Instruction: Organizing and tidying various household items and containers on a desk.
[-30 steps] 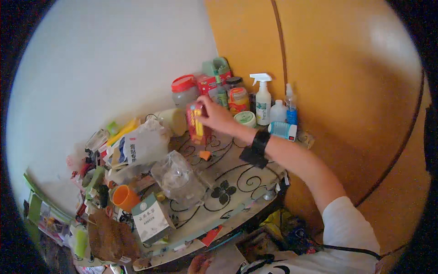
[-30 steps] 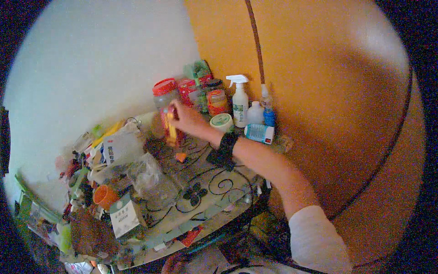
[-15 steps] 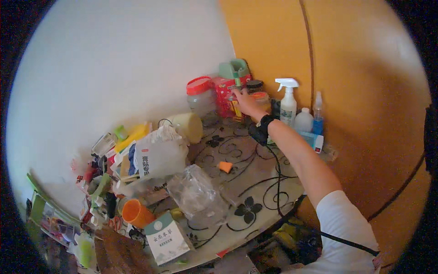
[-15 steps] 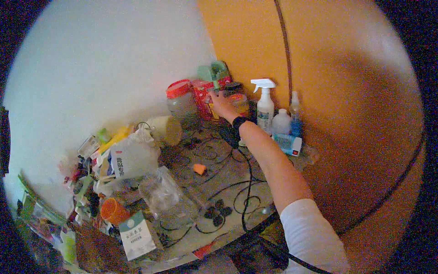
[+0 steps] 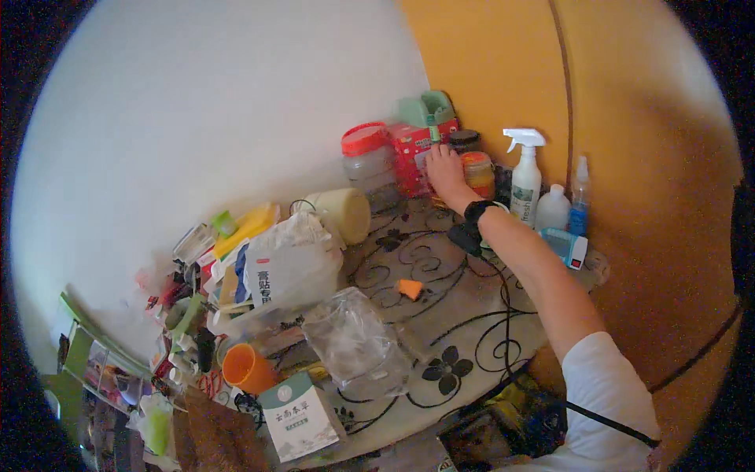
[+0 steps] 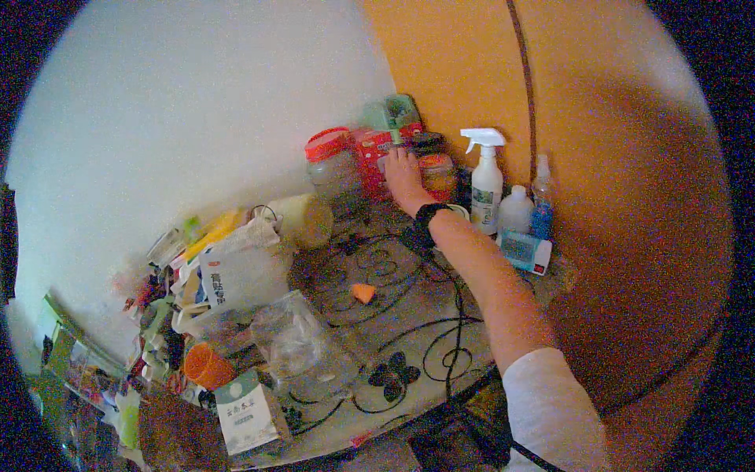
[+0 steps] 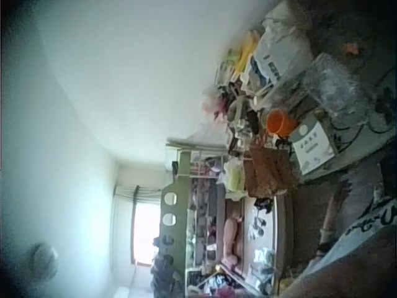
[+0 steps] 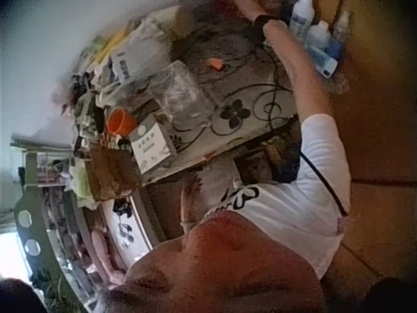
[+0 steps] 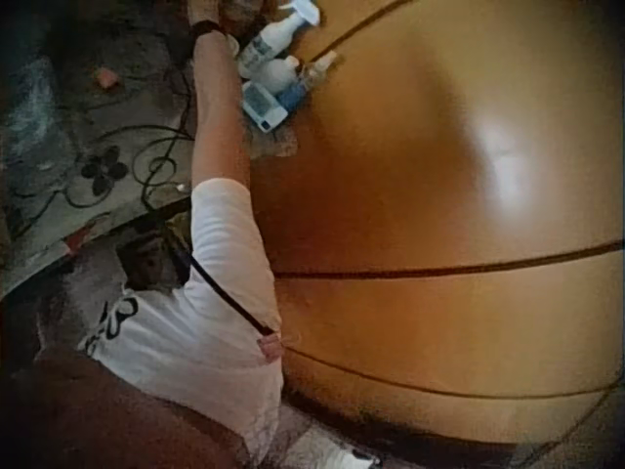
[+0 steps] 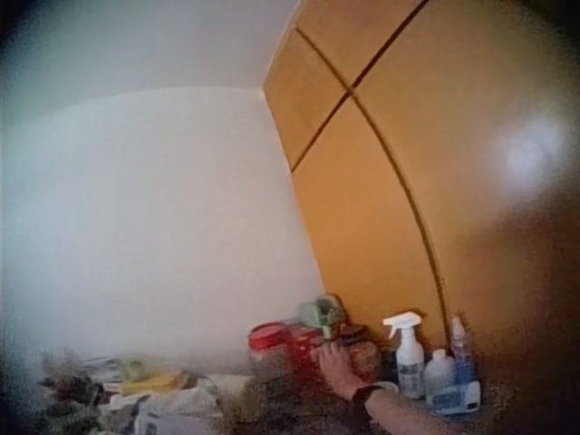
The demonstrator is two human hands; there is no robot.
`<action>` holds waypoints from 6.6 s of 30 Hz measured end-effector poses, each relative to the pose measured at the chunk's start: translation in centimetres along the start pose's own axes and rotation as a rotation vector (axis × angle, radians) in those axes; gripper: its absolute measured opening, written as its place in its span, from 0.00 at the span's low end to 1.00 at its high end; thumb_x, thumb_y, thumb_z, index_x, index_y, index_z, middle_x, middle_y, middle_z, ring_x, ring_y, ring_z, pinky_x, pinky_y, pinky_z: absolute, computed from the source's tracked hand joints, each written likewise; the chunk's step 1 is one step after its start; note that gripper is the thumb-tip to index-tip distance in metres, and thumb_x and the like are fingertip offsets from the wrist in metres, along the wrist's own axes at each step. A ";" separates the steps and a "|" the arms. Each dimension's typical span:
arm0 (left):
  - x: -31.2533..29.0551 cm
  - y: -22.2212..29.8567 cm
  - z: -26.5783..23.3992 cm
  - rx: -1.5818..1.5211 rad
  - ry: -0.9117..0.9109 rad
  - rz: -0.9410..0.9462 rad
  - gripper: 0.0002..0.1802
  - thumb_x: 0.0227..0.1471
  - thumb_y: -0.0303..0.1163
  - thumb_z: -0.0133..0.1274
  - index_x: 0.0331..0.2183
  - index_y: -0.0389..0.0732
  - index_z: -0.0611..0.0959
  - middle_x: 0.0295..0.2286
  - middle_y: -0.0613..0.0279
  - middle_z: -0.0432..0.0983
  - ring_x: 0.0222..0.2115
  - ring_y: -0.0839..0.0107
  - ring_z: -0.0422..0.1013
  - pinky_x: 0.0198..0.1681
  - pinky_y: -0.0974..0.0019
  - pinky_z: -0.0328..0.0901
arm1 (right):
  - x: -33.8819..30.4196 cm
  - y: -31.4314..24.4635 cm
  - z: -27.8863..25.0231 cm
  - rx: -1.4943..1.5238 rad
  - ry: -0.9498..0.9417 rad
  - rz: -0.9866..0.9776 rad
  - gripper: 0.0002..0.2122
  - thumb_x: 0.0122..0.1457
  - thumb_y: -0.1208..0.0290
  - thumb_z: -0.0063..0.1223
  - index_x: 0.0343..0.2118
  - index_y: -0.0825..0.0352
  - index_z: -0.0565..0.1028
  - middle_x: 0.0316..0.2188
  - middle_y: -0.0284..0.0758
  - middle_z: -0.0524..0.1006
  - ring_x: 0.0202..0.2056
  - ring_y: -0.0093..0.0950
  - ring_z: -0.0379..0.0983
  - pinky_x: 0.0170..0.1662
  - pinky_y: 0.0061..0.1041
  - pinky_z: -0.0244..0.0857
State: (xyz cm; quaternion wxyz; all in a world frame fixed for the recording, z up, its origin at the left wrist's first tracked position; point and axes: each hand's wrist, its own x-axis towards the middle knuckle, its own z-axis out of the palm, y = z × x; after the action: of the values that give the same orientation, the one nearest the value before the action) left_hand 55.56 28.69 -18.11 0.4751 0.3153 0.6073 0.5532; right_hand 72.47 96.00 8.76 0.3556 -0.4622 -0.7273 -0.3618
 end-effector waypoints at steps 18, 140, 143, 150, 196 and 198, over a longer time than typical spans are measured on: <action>0.1 -0.6 -1.2 -0.057 0.019 0.000 0.21 0.61 0.37 0.46 0.53 0.39 0.73 0.47 0.58 0.73 0.44 0.68 0.71 0.45 0.65 0.66 | 4.4 -17.3 -1.5 0.972 -0.579 -0.195 0.53 0.26 0.47 0.73 0.61 0.54 0.57 0.58 0.50 0.58 0.60 0.49 0.52 0.57 0.55 0.51; -38.3 -5.9 -4.5 0.132 1.035 0.302 0.64 0.30 0.38 0.72 0.62 0.41 0.48 0.60 0.51 0.51 0.61 0.56 0.51 0.63 0.59 0.50 | -52.7 -38.5 -55.5 1.744 -2.320 -0.386 0.31 0.61 0.48 0.45 0.63 0.58 0.52 0.59 0.34 0.59 0.59 0.33 0.56 0.57 0.35 0.58; -38.8 -5.7 -4.5 0.006 1.014 0.362 0.63 0.32 0.37 0.72 0.62 0.42 0.48 0.60 0.51 0.51 0.61 0.57 0.50 0.63 0.59 0.50 | -53.3 -40.2 -56.8 1.735 -2.374 -0.468 0.31 0.61 0.49 0.45 0.62 0.57 0.53 0.59 0.34 0.59 0.59 0.32 0.56 0.56 0.35 0.58; -38.7 -4.5 -3.2 0.179 1.171 0.357 0.63 0.34 0.37 0.71 0.62 0.43 0.47 0.61 0.52 0.49 0.62 0.59 0.49 0.63 0.59 0.49 | -53.0 -42.4 -57.0 1.760 -2.407 -0.624 0.29 0.62 0.51 0.45 0.62 0.57 0.54 0.59 0.33 0.59 0.58 0.31 0.57 0.55 0.34 0.60; -33.7 -7.4 -0.3 -0.405 1.080 0.368 0.43 0.36 0.23 0.61 0.53 0.51 0.59 0.64 0.57 0.42 0.63 0.59 0.45 0.63 0.56 0.51 | -50.0 -38.8 -46.6 2.120 -2.044 -0.548 0.43 0.51 0.69 0.63 0.65 0.61 0.45 0.65 0.37 0.50 0.65 0.37 0.48 0.65 0.40 0.46; -33.6 -8.4 0.4 -0.660 1.122 0.290 0.43 0.37 0.24 0.62 0.53 0.51 0.58 0.64 0.57 0.42 0.63 0.59 0.45 0.63 0.56 0.50 | -50.6 -38.2 -46.7 2.072 -2.087 -0.593 0.41 0.53 0.68 0.60 0.65 0.60 0.46 0.65 0.36 0.49 0.64 0.37 0.48 0.64 0.38 0.47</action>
State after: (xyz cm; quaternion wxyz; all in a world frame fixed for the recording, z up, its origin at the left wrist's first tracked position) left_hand 68.92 -3.28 -18.59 0.0792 -0.1037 0.5128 0.8485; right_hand 61.70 23.15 -19.23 -0.2324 0.1048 -0.6387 0.7260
